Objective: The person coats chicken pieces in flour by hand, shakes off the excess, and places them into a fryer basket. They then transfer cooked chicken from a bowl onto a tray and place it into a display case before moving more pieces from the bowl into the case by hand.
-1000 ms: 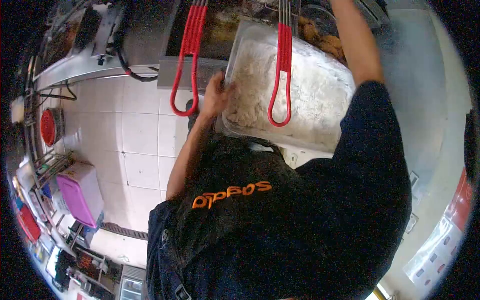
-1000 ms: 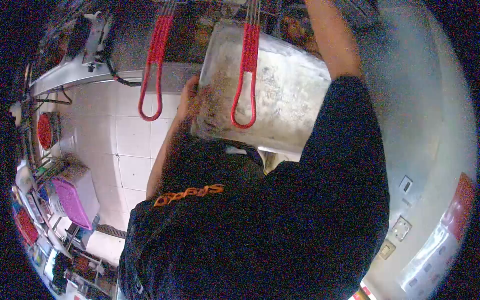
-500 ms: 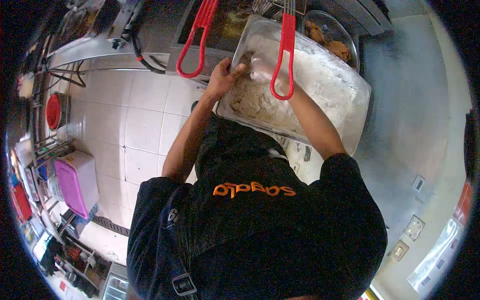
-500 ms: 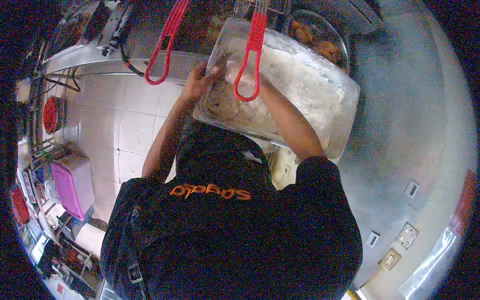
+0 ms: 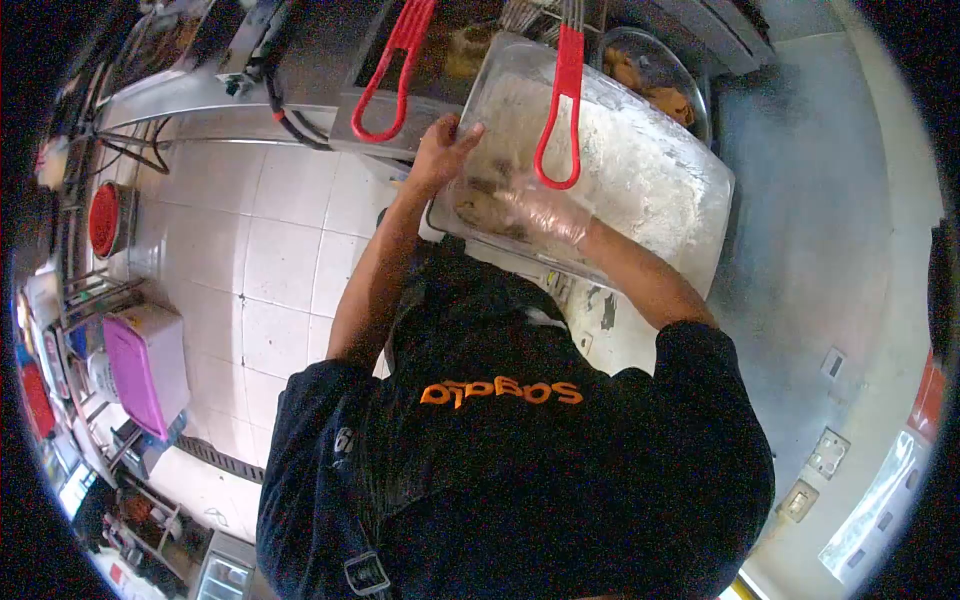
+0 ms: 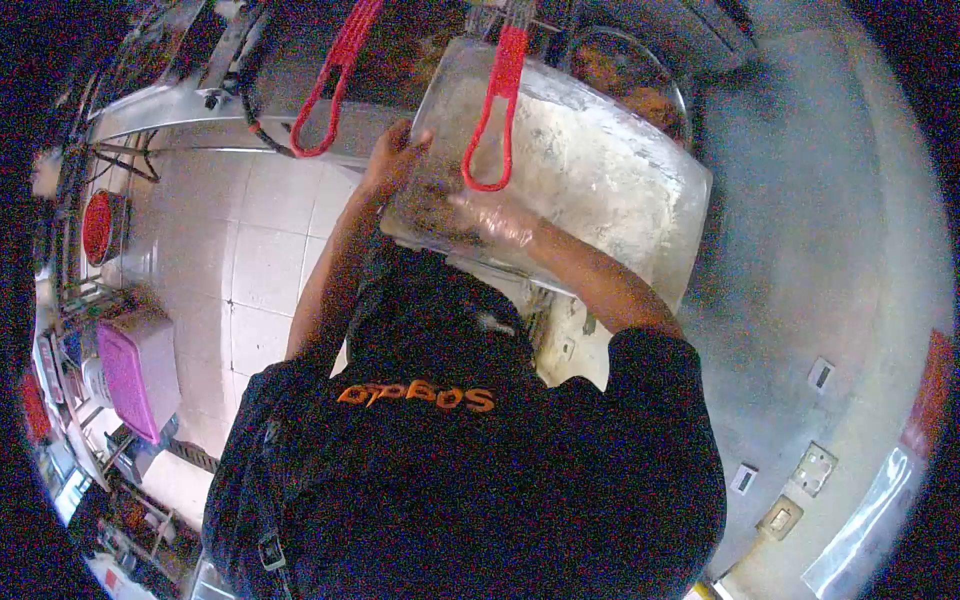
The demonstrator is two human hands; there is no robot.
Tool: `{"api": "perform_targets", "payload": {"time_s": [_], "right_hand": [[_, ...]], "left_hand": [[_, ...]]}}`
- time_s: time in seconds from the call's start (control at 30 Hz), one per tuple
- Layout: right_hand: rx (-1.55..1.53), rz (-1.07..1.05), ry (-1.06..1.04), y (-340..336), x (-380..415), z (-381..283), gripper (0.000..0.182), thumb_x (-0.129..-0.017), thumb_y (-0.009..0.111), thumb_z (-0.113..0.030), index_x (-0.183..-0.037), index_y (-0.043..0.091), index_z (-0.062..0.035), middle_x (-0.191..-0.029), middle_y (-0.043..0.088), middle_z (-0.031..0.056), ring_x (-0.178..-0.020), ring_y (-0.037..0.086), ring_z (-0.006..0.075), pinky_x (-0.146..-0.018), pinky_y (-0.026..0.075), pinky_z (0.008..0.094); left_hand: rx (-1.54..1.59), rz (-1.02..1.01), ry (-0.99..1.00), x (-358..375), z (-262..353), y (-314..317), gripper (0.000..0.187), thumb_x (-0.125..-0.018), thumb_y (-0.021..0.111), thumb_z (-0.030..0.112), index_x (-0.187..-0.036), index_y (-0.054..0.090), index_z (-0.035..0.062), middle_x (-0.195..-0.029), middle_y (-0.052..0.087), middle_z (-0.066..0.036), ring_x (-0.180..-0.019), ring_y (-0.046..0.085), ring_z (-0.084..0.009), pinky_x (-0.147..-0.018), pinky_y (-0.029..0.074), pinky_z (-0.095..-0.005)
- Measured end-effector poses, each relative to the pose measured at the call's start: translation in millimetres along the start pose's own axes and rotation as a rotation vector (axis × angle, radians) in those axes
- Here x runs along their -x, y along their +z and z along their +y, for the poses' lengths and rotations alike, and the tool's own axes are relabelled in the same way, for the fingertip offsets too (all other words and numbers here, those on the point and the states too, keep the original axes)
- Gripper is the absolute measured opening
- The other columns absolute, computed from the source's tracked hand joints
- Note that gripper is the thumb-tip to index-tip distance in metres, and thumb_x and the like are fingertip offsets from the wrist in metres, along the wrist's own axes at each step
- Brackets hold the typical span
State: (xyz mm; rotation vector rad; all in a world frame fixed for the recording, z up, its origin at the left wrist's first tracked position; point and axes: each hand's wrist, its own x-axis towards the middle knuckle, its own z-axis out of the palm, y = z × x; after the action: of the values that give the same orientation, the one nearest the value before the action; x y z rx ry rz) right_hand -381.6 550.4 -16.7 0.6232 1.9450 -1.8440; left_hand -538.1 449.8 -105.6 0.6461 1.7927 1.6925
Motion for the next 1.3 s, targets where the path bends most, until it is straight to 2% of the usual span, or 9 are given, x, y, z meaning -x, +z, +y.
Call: {"api": "perform_targets", "payload": {"time_s": [0.03,0.07,0.17,0.33,0.53,0.6,1.0,1.2,1.3], "right_hand": [[0.009,0.008,-0.007,-4,-5,11,0.046,-0.088,0.043,-0.035,-0.124,0.037,-0.0069,-0.128,0.035,0.0106,-0.113,0.039,0.0228,-0.087,0.040,0.0364],[0.281,0.008,-0.167,-6,-14,29,0.043,-0.084,0.049,-0.027,-0.122,0.041,-0.0099,-0.106,0.047,0.0095,-0.095,0.048,0.0204,-0.078,0.043,0.0343],[0.698,0.086,-0.201,-10,-5,29,0.040,-0.075,0.058,-0.023,-0.113,0.050,-0.0141,-0.078,0.059,0.0096,-0.072,0.057,0.0158,-0.064,0.045,0.0324],[0.816,-0.009,-0.180,-62,-26,25,0.039,-0.073,0.061,-0.025,-0.109,0.051,-0.0128,-0.078,0.059,0.0088,-0.072,0.056,0.0149,-0.065,0.045,0.0314],[0.115,0.099,-0.597,-41,-33,14,0.033,-0.074,0.066,-0.017,-0.098,0.051,-0.0016,-0.085,0.056,0.0028,-0.076,0.055,0.0179,-0.067,0.046,0.0334],[0.769,0.027,-0.466,-41,-46,10,0.027,-0.071,0.064,-0.015,-0.091,0.053,-0.0009,-0.081,0.058,0.0066,-0.074,0.056,0.0217,-0.066,0.046,0.0356],[1.460,-0.359,-0.559,-3,-30,-3,0.014,-0.067,0.057,-0.008,-0.077,0.058,0.0017,-0.076,0.061,0.0143,-0.068,0.060,0.0279,-0.060,0.049,0.0396],[1.464,-0.202,-0.610,10,-16,-13,0.012,-0.066,0.050,-0.004,-0.069,0.058,0.0049,-0.077,0.060,0.0205,-0.069,0.060,0.0335,-0.058,0.049,0.0424],[1.468,-0.189,-0.395,8,-21,3,0.013,-0.069,0.049,-0.005,-0.070,0.058,0.0045,-0.075,0.059,0.0199,-0.073,0.060,0.0321,-0.061,0.049,0.0401]], "left_hand": [[-0.032,-0.015,-0.013,-7,-5,-1,0.036,-0.080,0.060,0.033,-0.082,0.055,-0.0018,-0.070,0.052,-0.003,-0.065,0.044,-0.0116,-0.059,0.039,-0.0287],[-0.031,-0.017,-0.002,-12,-10,-2,0.036,-0.080,0.060,0.033,-0.082,0.055,-0.0018,-0.070,0.052,-0.003,-0.065,0.044,-0.0116,-0.059,0.039,-0.0287],[-0.020,-0.012,0.095,-2,-9,-3,0.037,-0.080,0.060,0.034,-0.083,0.054,-0.0025,-0.070,0.052,-0.004,-0.067,0.045,-0.0127,-0.062,0.039,-0.0290],[0.038,0.005,0.009,11,37,0,0.041,-0.079,0.060,0.036,-0.085,0.052,-0.0036,-0.070,0.051,-0.007,-0.067,0.045,-0.0142,-0.063,0.039,-0.0307],[-0.016,-0.050,-0.057,-6,-3,-1,0.041,-0.079,0.060,0.036,-0.091,0.053,-0.0036,-0.079,0.056,-0.011,-0.072,0.049,-0.0156,-0.066,0.041,-0.0301],[-0.018,-0.030,-0.012,-2,2,2,0.041,-0.080,0.060,0.036,-0.090,0.053,-0.0035,-0.077,0.055,-0.010,-0.071,0.048,-0.0154,-0.065,0.040,-0.0305],[-0.008,0.007,-0.036,1,7,3,0.038,-0.079,0.061,0.034,-0.086,0.051,-0.0022,-0.068,0.051,-0.007,-0.064,0.046,-0.0137,-0.058,0.040,-0.0310],[-0.082,0.009,-0.044,3,21,5,0.037,-0.079,0.061,0.033,-0.082,0.049,-0.0012,-0.064,0.048,-0.005,-0.059,0.044,-0.0117,-0.053,0.039,-0.0287],[-0.074,0.019,0.024,3,11,5,0.036,-0.080,0.060,0.033,-0.082,0.049,-0.0008,-0.064,0.047,-0.004,-0.058,0.043,-0.0116,-0.052,0.039,-0.0282]]}}
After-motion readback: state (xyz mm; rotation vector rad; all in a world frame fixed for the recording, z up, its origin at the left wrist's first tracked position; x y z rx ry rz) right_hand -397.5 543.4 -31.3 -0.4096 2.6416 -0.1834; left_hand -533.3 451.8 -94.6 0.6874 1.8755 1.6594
